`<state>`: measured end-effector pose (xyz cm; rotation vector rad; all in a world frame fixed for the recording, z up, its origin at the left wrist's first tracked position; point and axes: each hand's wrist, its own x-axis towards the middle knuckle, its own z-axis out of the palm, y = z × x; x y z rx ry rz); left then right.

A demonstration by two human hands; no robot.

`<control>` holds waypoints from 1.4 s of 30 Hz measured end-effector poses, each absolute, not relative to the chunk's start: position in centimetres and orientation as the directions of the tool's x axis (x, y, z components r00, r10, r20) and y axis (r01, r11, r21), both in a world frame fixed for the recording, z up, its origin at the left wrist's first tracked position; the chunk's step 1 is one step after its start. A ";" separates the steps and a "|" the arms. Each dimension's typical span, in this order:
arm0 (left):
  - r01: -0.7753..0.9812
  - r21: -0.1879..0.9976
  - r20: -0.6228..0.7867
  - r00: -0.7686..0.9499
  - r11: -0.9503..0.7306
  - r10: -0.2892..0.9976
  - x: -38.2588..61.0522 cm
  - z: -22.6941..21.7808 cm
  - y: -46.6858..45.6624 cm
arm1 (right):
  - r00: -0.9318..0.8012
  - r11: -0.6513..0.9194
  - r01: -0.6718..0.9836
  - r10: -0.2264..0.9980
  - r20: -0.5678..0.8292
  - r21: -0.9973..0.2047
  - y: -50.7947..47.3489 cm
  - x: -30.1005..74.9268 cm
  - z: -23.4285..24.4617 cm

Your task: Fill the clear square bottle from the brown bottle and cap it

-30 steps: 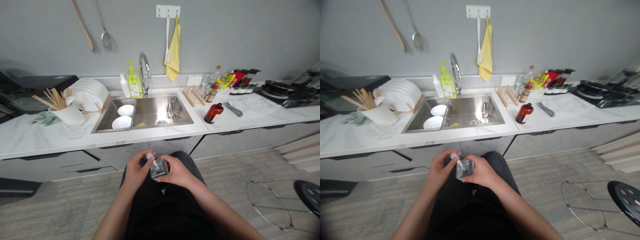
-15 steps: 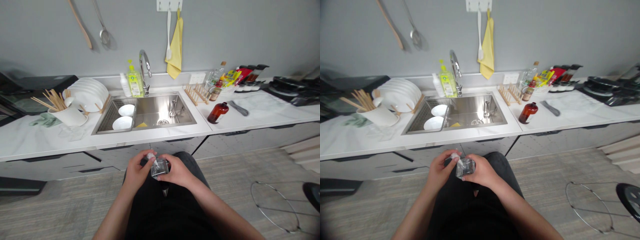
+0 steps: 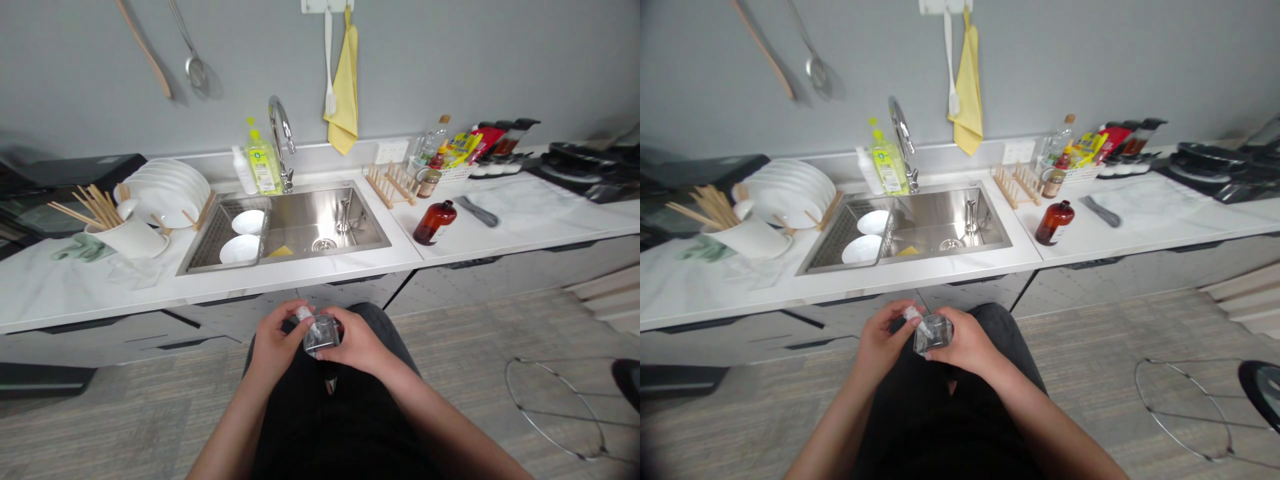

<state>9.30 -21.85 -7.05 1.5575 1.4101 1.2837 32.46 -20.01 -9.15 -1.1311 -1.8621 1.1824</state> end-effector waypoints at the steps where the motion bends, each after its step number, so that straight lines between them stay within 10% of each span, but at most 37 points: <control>1: 0.308 0.932 0.223 -0.070 -0.191 0.972 9.4 -7.2 -21.8 | -0.413 0.214 0.321 0.908 0.066 -0.923 -19.9 32.5 -9.1; 31: 0.431 0.826 0.447 -0.108 -0.363 0.888 5.7 -0.2 -18.3 | -0.366 0.205 0.343 0.928 0.071 -0.917 -14.0 31.3 -6.3; 42: 0.053 0.959 0.253 -0.600 -0.278 0.759 -2.0 -2.7 -15.8 | -0.367 0.199 0.351 0.928 0.061 -0.915 -12.1 31.6 -5.3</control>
